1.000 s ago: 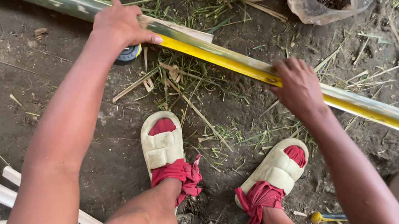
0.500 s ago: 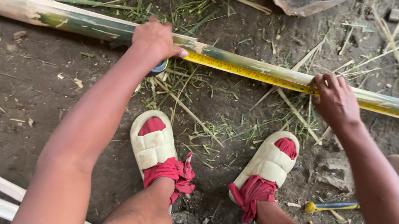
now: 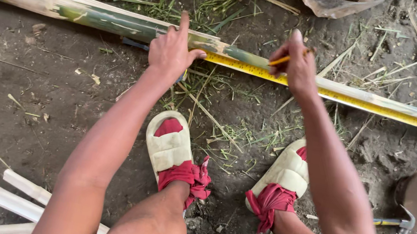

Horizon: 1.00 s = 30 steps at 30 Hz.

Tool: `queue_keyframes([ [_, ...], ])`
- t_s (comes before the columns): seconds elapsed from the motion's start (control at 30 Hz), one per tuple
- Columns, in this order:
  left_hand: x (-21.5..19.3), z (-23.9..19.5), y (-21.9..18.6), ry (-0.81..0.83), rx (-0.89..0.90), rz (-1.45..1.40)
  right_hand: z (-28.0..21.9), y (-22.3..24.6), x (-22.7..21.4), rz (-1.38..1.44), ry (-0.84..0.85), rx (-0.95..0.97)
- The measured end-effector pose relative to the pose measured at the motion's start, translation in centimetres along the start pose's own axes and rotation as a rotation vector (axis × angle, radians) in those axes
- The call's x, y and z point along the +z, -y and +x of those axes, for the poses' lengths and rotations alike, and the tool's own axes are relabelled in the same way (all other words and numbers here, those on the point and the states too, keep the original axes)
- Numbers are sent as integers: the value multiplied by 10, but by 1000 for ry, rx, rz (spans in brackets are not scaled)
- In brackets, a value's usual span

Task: The person uses a yellow measuring tape to measure and mark sections on a long bamboo pole with a pencil while sitting on a dirt floor. The person repeatedly extends the tape along the pole and makes small marks on the surface.

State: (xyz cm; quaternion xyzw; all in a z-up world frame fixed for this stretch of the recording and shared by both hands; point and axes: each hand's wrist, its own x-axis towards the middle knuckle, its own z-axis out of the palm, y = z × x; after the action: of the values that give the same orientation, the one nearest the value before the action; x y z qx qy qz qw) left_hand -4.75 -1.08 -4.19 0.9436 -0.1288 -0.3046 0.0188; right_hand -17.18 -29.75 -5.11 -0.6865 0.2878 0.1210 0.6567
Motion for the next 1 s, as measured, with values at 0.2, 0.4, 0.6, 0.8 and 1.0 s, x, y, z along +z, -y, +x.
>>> queue_keyframes([
  [0.2,5,0,6,-158,127,-31,36,-13,56,188,200,-163],
  [0.4,6,1,6,-119,113,-37,32,-26,-1,218,179,-199],
  [0.6,7,1,3,-146,113,-42,21,-49,-25,128,93,-156],
  [0.8,8,2,2,-150,115,-33,24,-51,-12,-3,110,-175],
  [1.0,10,6,3,-138,109,-24,23,-50,-11,-15,99,-138],
])
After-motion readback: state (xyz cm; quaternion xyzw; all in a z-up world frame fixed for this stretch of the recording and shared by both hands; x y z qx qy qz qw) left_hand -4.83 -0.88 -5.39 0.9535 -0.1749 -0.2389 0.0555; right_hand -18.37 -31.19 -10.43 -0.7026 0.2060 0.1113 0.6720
